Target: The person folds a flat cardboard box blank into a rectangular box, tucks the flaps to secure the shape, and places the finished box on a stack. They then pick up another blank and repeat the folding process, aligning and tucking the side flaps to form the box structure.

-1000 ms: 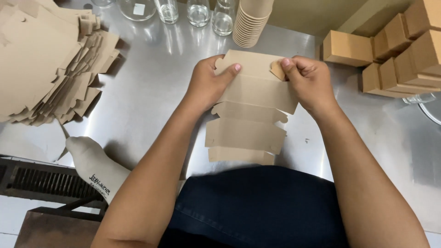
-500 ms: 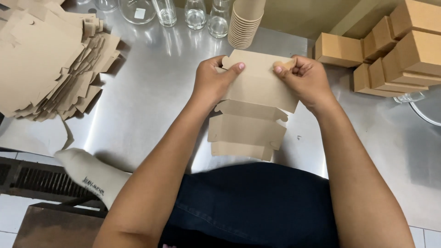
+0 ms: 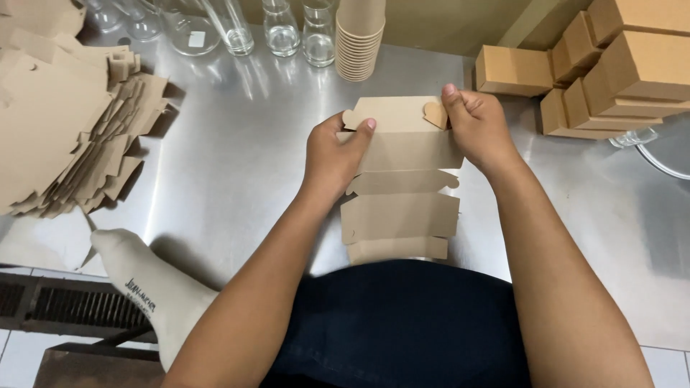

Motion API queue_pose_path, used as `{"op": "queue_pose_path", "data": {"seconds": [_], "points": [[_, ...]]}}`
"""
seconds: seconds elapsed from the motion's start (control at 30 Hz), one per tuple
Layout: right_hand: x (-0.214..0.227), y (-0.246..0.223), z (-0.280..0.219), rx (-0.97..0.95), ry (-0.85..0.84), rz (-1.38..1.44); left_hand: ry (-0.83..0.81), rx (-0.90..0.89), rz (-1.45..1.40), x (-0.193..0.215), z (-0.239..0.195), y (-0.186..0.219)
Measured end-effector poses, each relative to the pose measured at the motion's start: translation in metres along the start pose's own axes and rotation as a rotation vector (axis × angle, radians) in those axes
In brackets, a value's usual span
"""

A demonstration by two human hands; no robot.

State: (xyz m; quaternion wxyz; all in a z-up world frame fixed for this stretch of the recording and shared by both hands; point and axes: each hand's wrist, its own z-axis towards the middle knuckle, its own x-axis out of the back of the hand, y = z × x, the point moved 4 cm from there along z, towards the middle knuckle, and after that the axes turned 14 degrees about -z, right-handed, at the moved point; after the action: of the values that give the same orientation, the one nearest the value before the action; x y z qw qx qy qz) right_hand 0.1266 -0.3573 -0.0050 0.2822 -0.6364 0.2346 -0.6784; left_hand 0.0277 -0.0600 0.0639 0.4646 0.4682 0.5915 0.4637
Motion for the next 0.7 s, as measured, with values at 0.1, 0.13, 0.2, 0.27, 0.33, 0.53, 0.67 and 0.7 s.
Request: {"op": "queue_pose_path", "data": {"seconds": [0.1,0.13,0.2,0.27,0.33,0.53,0.67,0.7], "points": [[0.010,-0.003,-0.002,-0.007,-0.003,-0.014,-0.013,-0.003,-0.050,0.001,0.017,-0.017],[0.019,-0.030,-0.016,-0.023,-0.015,-0.013,-0.014,0.017,-0.047,0.004,0.021,-0.022],[0.040,-0.092,-0.034,0.014,-0.074,-0.020,-0.101,-0.021,-0.129,0.007,0.034,-0.023],[0.032,-0.080,-0.034,0.002,-0.098,-0.001,-0.099,0.010,-0.173,0.015,0.044,-0.031],[0.027,-0.073,-0.035,-0.018,-0.144,0.019,-0.082,0.059,-0.217,0.023,0.046,-0.033],[0.023,-0.090,-0.040,-0.028,-0.216,-0.014,-0.171,-0.034,-0.216,0.038,0.038,-0.012],[0.028,-0.089,-0.038,0.048,-0.173,-0.126,-0.162,-0.058,-0.132,0.038,0.040,-0.013],[0.030,-0.087,-0.038,0.081,-0.157,-0.170,-0.174,-0.068,-0.150,0.038,0.040,-0.013]]}}
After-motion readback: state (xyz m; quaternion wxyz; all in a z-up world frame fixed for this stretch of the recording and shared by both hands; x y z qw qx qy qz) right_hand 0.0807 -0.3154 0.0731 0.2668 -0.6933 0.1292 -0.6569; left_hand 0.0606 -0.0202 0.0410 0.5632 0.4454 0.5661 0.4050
